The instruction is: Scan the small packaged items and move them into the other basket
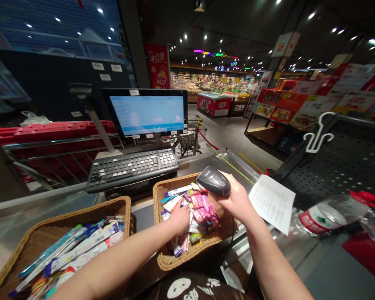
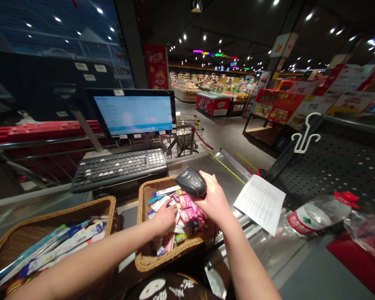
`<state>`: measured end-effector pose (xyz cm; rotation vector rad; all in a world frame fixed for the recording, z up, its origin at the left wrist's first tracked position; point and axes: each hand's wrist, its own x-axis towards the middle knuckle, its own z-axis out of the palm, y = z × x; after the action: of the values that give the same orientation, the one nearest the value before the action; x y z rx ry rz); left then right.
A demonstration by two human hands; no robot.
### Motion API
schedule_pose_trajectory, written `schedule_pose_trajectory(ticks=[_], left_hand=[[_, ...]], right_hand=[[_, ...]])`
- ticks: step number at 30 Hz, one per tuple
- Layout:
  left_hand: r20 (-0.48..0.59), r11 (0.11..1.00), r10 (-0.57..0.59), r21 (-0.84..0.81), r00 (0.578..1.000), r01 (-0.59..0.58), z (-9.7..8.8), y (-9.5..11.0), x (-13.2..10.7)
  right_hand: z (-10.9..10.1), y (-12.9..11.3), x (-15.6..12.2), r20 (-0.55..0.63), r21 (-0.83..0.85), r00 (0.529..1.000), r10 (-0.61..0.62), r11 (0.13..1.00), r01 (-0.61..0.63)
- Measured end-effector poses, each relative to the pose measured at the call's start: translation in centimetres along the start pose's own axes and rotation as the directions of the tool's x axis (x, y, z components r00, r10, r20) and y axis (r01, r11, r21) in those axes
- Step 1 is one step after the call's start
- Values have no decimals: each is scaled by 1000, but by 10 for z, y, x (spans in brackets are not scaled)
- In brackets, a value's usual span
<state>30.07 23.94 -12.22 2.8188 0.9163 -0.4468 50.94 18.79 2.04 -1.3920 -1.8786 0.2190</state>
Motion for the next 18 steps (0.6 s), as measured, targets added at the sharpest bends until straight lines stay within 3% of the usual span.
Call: schedule_pose_trajectory(ticks=[10, 18], left_hand=[[-10, 978, -198, -74, 980, 196, -28, -52, -10], [-114, 983, -123, -152, 986, 105, -59, -81, -41]], right_hand=[[-1, -1, -4, -4, -23, 1000, -19, 1000, 19], [0, -9, -1, 16, -25, 999, -38, 999, 39]])
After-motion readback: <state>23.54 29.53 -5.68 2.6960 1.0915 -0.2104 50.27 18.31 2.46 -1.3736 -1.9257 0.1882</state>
